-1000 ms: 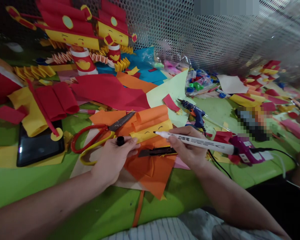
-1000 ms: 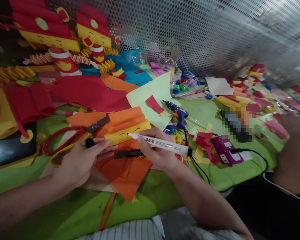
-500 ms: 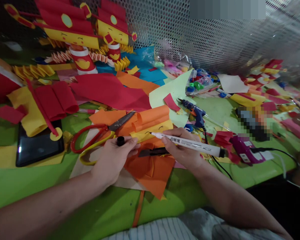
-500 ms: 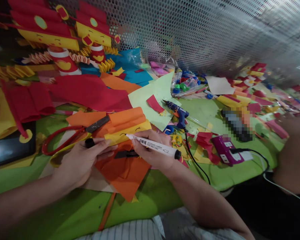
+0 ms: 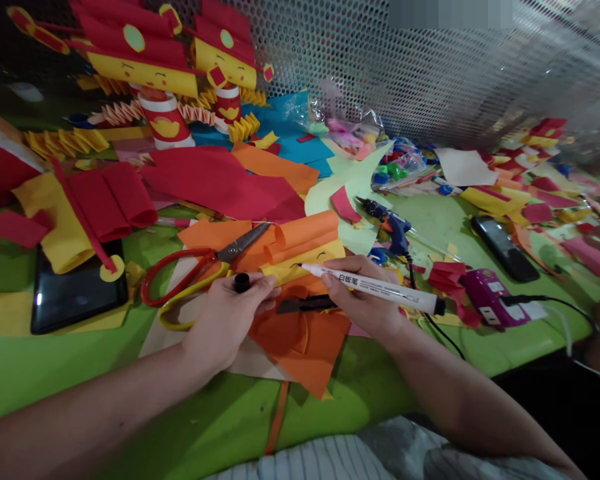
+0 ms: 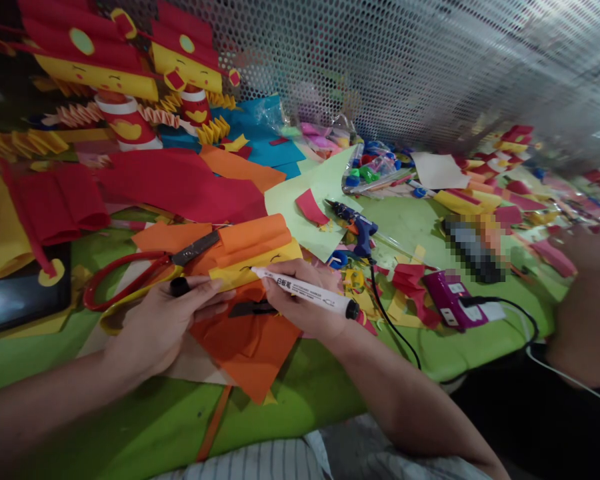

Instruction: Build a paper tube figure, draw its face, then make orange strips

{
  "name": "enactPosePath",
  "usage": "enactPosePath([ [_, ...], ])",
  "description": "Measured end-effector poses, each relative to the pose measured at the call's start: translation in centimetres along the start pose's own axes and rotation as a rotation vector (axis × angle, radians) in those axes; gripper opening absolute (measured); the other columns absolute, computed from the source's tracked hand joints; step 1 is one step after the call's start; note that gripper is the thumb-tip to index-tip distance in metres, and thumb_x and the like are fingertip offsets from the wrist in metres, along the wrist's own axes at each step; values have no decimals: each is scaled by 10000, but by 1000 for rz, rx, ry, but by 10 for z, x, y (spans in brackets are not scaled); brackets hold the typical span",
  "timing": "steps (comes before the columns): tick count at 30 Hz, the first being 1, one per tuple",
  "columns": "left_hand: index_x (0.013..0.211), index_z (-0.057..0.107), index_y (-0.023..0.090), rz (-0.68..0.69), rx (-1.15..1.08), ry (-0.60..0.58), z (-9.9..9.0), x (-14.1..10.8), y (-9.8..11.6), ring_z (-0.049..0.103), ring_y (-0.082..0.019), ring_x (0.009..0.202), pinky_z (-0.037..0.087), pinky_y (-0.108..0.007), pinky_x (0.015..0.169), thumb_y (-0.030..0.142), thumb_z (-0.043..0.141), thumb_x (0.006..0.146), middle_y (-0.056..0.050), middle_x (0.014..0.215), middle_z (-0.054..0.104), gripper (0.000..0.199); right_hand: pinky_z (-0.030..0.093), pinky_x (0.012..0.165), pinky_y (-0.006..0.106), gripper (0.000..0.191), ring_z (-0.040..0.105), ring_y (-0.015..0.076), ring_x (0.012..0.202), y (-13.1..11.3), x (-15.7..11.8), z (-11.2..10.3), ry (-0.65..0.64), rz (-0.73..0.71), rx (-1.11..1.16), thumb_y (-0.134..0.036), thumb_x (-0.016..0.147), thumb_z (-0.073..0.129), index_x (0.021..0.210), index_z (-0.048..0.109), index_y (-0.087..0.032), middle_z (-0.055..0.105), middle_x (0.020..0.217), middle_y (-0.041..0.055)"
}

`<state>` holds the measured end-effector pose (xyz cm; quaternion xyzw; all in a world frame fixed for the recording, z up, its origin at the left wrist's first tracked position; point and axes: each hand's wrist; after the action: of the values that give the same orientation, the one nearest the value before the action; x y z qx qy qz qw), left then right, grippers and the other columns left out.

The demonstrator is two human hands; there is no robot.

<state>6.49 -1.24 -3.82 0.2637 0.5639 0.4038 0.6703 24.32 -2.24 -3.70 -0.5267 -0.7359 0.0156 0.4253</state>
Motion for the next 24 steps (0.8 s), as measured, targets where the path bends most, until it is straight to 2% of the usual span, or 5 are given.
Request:
enactPosePath([
  [7, 631, 668, 166, 0, -3, -6, 0, 0, 0, 669, -184, 695, 545, -294, 667, 283, 762, 559, -10, 651, 669, 166, 428, 412, 175, 87, 605, 92, 443, -2, 0, 2, 24, -33, 12, -263, 796, 597, 765, 632, -190, 702, 604, 4],
  [24, 647, 674, 162, 11, 11, -23, 0, -1, 1, 671, -175, 682, 551, -277, 669, 261, 747, 591, -9, 659, 667, 135, 468, 457, 187, 142, 614, 101, 458, -8, 1, 5, 0, -80, -29, -290, 818, 562, 735, 653, -219, 689, 576, -8],
])
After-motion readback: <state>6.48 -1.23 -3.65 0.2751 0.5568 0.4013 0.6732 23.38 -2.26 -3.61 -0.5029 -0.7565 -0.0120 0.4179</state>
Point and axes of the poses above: each hand's wrist, its own x-axis towards the middle knuckle, its own z-axis out of the palm, y = z × x
